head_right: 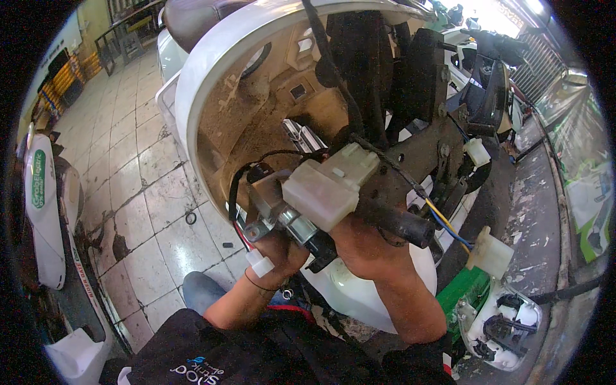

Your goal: The person replaces the ignition switch on a white electric scooter by disconnecting wire harnesses, removing the old assembly with a screwdriver, and positioning a new switch component into the front frame.

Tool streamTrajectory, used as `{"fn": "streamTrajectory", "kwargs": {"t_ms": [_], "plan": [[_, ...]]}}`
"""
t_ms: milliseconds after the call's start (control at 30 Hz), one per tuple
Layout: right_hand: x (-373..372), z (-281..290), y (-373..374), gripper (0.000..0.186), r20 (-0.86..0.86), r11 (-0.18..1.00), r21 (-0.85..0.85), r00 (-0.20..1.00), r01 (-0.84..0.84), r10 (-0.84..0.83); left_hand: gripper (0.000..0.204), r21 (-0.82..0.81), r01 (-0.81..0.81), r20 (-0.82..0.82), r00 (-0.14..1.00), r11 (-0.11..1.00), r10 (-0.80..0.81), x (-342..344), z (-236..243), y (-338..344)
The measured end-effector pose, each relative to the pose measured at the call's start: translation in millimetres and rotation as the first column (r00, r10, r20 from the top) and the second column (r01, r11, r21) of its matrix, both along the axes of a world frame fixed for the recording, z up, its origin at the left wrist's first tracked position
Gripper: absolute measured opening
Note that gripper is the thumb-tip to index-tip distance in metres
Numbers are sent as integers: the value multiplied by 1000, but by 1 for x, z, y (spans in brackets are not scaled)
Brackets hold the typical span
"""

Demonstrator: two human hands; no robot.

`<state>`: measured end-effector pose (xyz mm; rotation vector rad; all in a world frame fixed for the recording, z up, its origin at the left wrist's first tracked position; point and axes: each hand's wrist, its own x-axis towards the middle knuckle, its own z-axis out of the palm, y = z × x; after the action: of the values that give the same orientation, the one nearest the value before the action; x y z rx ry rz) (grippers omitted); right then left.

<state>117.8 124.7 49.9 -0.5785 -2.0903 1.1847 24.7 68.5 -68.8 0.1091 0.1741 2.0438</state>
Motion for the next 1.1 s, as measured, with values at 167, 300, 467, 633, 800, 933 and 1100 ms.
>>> {"fn": "streamTrajectory", "kwargs": {"t_ms": [167,300,467,633,800,933,1100], "plan": [[-3,2,2,37,117,962,265,993,-61,31,54,246,-11,167,986,969,-31,-2,-23,-4],[-7,3,4,36,-28,999,-53,1000,-4,3,57,126,-22,280,960,992,-14,0,-47,19],[-5,-14,10,29,-14,998,-55,1000,15,-16,56,60,-208,-148,965,976,215,-9,-29,7],[-16,14,-19,31,289,975,-30,935,221,-204,34,-190,-783,-982,136,592,-135,4,-26,-27],[19,-1,17,38,135,1000,-23,991,-3,6,32,-143,-494,-891,442,858,106,31,-19,-4],[-1,8,8,43,52,968,241,995,73,-88,34,-100,-427,-836,526,899,157,21,-22,-4],[-17,15,-15,40,-28,986,-51,987,158,-160,45,-68,-453,-785,575,889,233,4,-5,10]]}}
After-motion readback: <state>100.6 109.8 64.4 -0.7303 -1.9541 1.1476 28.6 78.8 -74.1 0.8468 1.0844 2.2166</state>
